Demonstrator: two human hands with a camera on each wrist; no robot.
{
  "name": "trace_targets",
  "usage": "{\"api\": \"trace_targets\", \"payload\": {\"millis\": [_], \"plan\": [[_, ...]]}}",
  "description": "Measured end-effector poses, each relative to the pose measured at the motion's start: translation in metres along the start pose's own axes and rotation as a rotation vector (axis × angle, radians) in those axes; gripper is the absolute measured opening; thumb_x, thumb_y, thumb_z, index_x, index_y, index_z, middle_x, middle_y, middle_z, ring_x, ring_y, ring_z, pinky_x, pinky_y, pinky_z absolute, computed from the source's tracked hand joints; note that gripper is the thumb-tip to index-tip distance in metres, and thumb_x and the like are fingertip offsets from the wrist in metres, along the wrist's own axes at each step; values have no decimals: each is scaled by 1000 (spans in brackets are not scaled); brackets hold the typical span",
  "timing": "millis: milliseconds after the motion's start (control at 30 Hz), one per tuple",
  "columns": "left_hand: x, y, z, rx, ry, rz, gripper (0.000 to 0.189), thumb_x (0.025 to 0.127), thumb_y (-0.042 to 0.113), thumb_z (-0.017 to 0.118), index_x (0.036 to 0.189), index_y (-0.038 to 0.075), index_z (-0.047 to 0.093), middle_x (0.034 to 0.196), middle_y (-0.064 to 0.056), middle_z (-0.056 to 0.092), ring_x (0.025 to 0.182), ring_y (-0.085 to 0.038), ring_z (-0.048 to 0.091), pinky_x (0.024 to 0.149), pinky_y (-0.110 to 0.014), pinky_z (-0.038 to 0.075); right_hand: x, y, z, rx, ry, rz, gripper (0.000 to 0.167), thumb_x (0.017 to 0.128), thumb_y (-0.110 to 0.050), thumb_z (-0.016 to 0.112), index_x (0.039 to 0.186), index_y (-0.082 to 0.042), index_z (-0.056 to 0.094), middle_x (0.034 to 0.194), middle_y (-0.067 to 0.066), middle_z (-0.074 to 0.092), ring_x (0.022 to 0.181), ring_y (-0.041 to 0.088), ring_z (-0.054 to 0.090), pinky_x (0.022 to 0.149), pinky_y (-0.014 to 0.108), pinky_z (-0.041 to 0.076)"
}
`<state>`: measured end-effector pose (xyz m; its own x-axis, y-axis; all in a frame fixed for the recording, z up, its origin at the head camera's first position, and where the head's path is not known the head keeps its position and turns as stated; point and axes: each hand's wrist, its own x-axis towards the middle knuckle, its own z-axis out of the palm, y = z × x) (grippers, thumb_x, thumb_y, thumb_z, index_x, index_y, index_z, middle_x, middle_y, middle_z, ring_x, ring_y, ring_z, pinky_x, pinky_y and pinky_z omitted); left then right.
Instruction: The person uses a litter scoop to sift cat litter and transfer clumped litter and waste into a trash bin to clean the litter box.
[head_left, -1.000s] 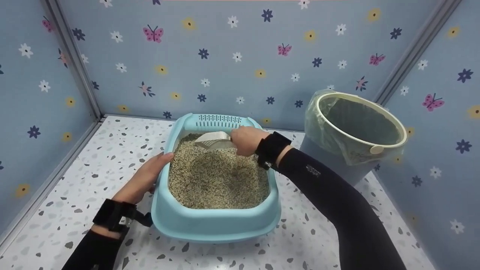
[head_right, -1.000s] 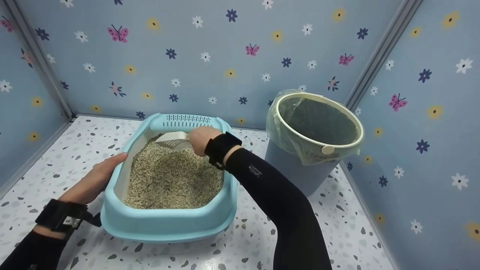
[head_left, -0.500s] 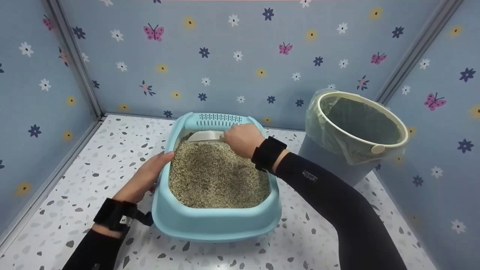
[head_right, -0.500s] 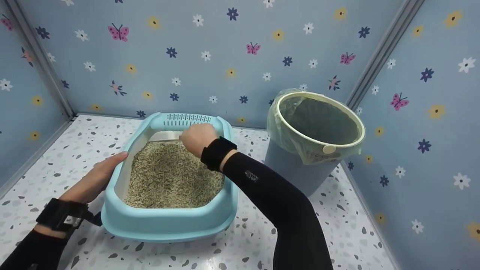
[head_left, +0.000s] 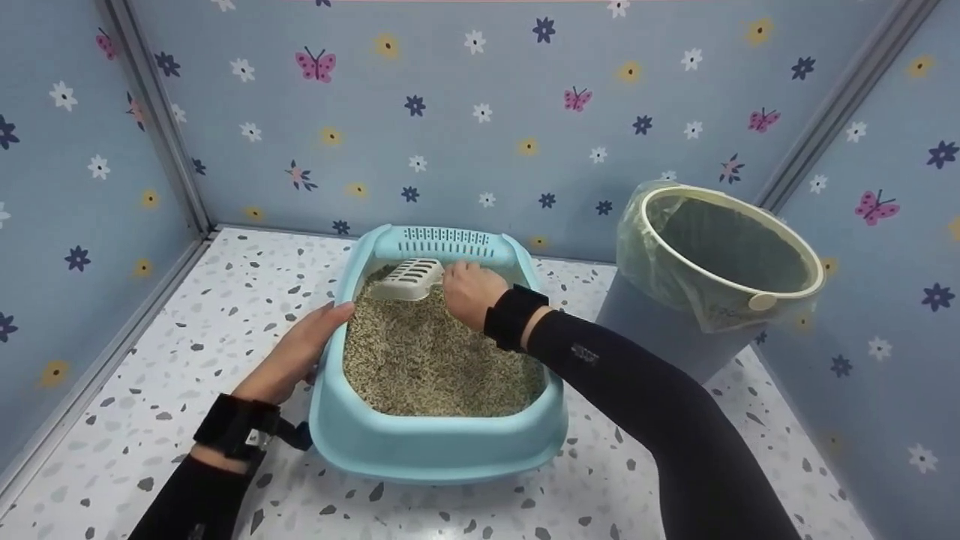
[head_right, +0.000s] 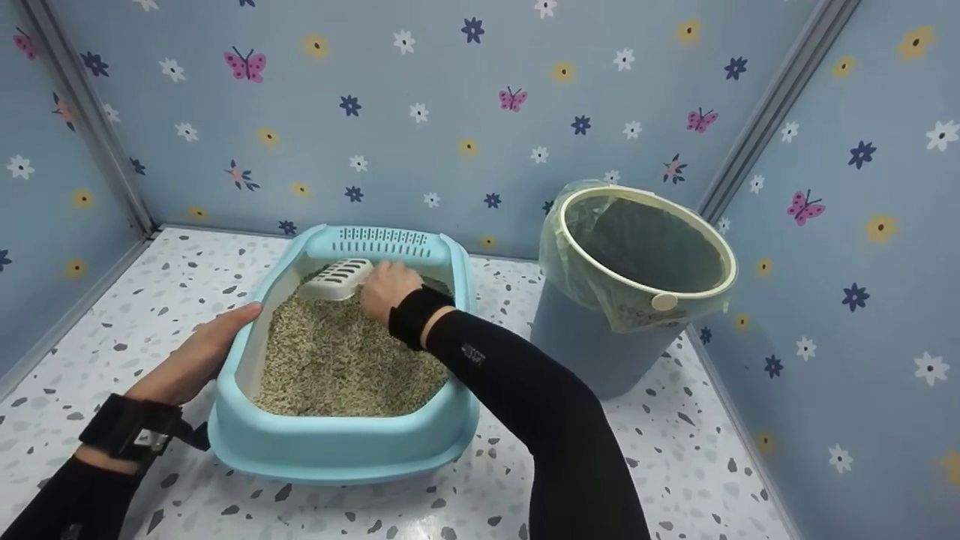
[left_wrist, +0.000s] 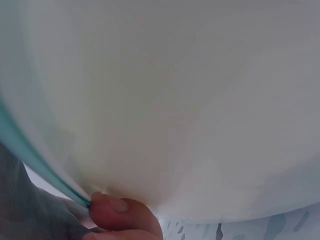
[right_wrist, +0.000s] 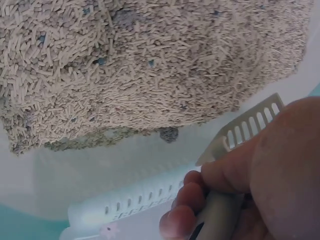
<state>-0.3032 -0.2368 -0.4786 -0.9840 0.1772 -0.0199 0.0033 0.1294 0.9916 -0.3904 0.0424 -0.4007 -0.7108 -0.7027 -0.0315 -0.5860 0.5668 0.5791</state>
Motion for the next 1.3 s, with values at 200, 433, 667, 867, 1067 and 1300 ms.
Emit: {"api": "trace_targets", "payload": {"millis": [200, 433, 667, 867, 1067, 1300], "plan": [[0, 0, 0, -25, -13, -4, 72, 113, 64, 53, 154, 5, 53, 99, -30, 66, 56, -15, 55, 42, -27, 34, 13, -5, 13, 13, -16, 13, 38, 121, -14, 41, 140, 12, 62, 107, 13, 64, 72, 17, 56, 63, 29, 63], [0, 1, 0, -17, -2, -19, 76, 112, 66, 53, 157, 4, 50, 94, -23, 67, 56, -15, 56, 41, -26, 34, 26, -4, 22, 46, -89, 75, 41, 124, -18, 34, 135, 9, 63, 108, 13, 61, 56, 16, 38, 60, 30, 63], [1, 0, 0, 5, 14, -28, 80, 111, 68, 54, 160, 6, 50, 107, -27, 71, 72, -26, 71, 42, -28, 41, 31, -3, 29, -122, -89, 63, 40, 123, -19, 38, 129, 6, 69, 104, 8, 58, 52, 14, 32, 51, 24, 55], [0, -3, 0, 9, 18, -32, 79, 111, 69, 53, 161, 8, 50, 109, -27, 72, 73, -28, 72, 42, -29, 41, 28, -2, 30, -215, -136, -24, 33, 121, -11, 46, 119, -1, 78, 114, 12, 70, 55, 12, 44, 47, 24, 50], [0, -4, 1, 20, 28, -43, 79, 111, 69, 54, 159, 8, 50, 96, -19, 70, 57, -17, 57, 42, -28, 36, 15, 1, 23, -141, -111, -33, 29, 118, -7, 51, 110, 0, 78, 109, 13, 71, 74, 14, 69, 55, 31, 64], [1, -2, 0, -13, -5, -30, 79, 112, 67, 53, 159, 5, 46, 85, -12, 62, 53, -14, 49, 43, -28, 32, -8, 10, 11, -158, -69, 1, 29, 114, -8, 57, 93, -4, 76, 99, 11, 72, 62, 14, 52, 51, 31, 62]]}}
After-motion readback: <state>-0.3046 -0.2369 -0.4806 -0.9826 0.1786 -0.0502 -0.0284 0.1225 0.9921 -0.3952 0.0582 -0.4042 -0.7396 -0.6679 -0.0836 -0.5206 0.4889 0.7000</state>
